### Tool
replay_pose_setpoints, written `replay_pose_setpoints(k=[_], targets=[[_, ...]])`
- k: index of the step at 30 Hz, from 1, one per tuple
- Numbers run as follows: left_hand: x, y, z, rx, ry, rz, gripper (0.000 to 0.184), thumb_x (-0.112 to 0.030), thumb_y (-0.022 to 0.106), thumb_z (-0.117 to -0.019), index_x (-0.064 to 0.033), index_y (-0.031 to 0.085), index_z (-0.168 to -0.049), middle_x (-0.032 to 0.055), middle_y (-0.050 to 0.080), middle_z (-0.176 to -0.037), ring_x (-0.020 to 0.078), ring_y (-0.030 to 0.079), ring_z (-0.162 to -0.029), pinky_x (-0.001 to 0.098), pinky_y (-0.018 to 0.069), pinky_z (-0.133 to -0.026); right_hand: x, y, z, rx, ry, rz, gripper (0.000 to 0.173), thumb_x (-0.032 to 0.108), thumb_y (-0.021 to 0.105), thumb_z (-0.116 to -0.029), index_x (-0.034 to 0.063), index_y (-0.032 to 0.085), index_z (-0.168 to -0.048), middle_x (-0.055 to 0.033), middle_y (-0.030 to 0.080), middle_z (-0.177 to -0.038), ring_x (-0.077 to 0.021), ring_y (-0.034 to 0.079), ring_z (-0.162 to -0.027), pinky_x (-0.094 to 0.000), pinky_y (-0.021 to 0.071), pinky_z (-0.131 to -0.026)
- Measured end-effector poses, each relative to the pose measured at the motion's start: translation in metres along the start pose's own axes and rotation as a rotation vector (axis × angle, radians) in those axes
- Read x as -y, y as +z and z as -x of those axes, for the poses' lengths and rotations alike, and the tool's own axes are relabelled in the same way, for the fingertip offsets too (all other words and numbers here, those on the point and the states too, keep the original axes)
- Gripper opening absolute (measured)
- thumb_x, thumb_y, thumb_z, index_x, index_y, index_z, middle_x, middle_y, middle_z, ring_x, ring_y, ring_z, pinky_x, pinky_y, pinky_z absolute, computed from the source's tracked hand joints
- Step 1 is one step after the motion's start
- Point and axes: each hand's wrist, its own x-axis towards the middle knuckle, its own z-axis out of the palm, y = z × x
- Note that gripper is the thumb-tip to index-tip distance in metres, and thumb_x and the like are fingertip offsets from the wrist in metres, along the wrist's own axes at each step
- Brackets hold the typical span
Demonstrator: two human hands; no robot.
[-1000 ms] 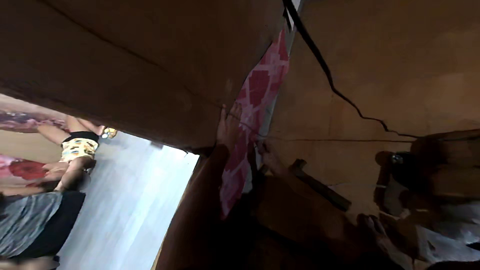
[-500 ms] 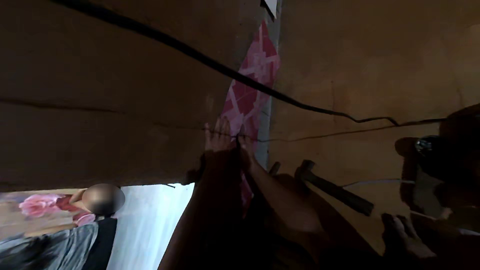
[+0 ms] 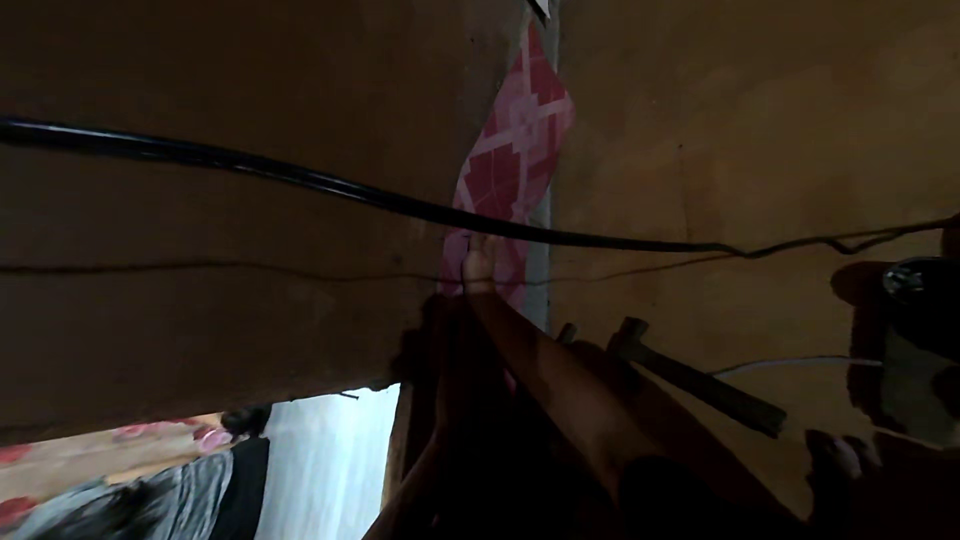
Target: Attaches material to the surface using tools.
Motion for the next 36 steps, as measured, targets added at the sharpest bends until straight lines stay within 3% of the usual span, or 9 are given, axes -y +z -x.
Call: replay_pose_setpoints(k=[4, 9, 15, 21, 23, 26, 31, 33, 36], targets=[[0.002, 0.008, -0.012, 0.026, -0.022, 0.08, 0.051, -0.028, 0.05, -0.1014, -0.0057, 0.053, -0.148, 0.0188, 0.044, -0.158, 0.0388, 0.036, -0.149, 0.0617, 0.0243, -0.12, 0.007, 0.002, -0.002, -0.02, 0.006, -0.093, 0.049, 0.025, 0.034, -0.1113, -0.0008, 0.036, -0.153, -0.0231, 0.032, -0.162, -0.0348, 0.036, -0.148, -0.0523, 0.0346, -0.118], [0.004, -0.024, -0.041, 0.3, 0.029, 0.096, 0.051, -0.013, 0.044, -0.105, 0.0014, 0.041, -0.154, 0.0204, 0.034, -0.164, 0.0369, 0.021, -0.156, 0.052, 0.0088, -0.128, 0.01, -0.001, -0.004, 0.006, -0.015, -0.11, 0.052, 0.026, 0.035, -0.1113, 0.0009, 0.028, -0.157, -0.0241, 0.039, -0.157, -0.034, 0.043, -0.142, -0.0515, 0.038, -0.115], [0.016, 0.011, -0.067, 0.005, 0.103, -0.065, 0.043, -0.014, 0.044, -0.1045, 0.0049, 0.055, -0.142, 0.0261, 0.05, -0.15, 0.0421, 0.043, -0.143, 0.0556, 0.027, -0.122, 0.033, -0.016, -0.009, 0.07, 0.045, -0.131, 0.046, 0.022, 0.035, -0.1123, -0.0041, 0.038, -0.15, -0.0241, 0.047, -0.149, -0.0294, 0.048, -0.136, -0.0442, 0.0398, -0.113], [0.013, -0.039, -0.095, 0.29, -0.089, 0.024, 0.038, -0.024, 0.052, -0.1047, -0.0057, 0.062, -0.136, 0.0214, 0.063, -0.132, 0.0418, 0.059, -0.124, 0.06, 0.0429, -0.105, 0.032, -0.044, -0.023, 0.159, 0.064, -0.258, 0.045, 0.035, 0.039, -0.1106, 0.0057, 0.052, -0.142, -0.014, 0.058, -0.139, -0.0209, 0.057, -0.123, -0.0404, 0.0484, -0.102], [0.012, -0.057, -0.101, 0.318, -0.129, 0.119, 0.041, -0.021, 0.046, -0.1081, -0.003, 0.057, -0.143, 0.0196, 0.056, -0.146, 0.0388, 0.05, -0.136, 0.0558, 0.036, -0.113, 0.031, -0.045, -0.036, 0.136, 0.116, -0.403, 0.036, 0.032, 0.046, -0.1087, 0.0039, 0.057, -0.128, -0.0081, 0.063, -0.116, -0.0134, 0.06, -0.101, -0.032, 0.0526, -0.087], [0.013, -0.091, -0.11, 0.256, -0.082, 0.177, 0.054, -0.01, 0.045, -0.1074, 0.0027, 0.031, -0.158, 0.0137, 0.025, -0.169, 0.0269, 0.017, -0.158, 0.045, 0.009, -0.129, 0.028, -0.066, -0.029, 0.197, 0.16, -0.519, 0.037, 0.031, 0.041, -0.1105, 0.012, 0.051, -0.14, 0.0006, 0.06, -0.129, -0.0042, 0.059, -0.109, -0.0227, 0.0486, -0.094], [0.062, -0.038, -0.158, -0.181, 0.201, -0.071, 0.048, -0.007, 0.052, -0.1025, 0.0013, 0.049, -0.149, 0.0129, 0.043, -0.16, 0.0284, 0.031, -0.154, 0.0504, 0.0107, -0.127, 0.013, -0.08, 0.01, 0.044, 0.187, -0.73, 0.014, 0.014, 0.042, -0.1099, 0.01, 0.056, -0.11, 0.0012, 0.065, -0.087, -0.0052, 0.063, -0.068, -0.0201, 0.0558, -0.061], [0.067, -0.043, -0.171, -0.097, 0.215, -0.162, 0.052, -0.016, 0.052, -0.1052, -0.0015, 0.043, -0.154, 0.012, 0.037, -0.164, 0.0292, 0.023, -0.157, 0.0541, 0.0049, -0.127, 0.008, -0.077, 0.033, 0.011, 0.215, -0.732, 0.01, 0.001, 0.046, -0.1057, 0.0036, 0.056, -0.106, -0.0042, 0.066, -0.084, -0.011, 0.065, -0.067, -0.0263, 0.0585, -0.061], [0.058, -0.051, -0.175, -0.034, 0.135, -0.109, 0.054, 0.007, 0.053, -0.0976, -0.0012, 0.049, -0.15, 0.014, 0.039, -0.163, 0.0303, 0.023, -0.157, 0.0488, 0.0064, -0.128, 0.004, -0.071, 0.059, 0.028, 0.16, -0.643, 0.017, -0.014, 0.05, -0.0959, -0.0032, 0.056, -0.108, -0.009, 0.071, -0.088, -0.0168, 0.072, -0.077, -0.0337, 0.0636, -0.074]])
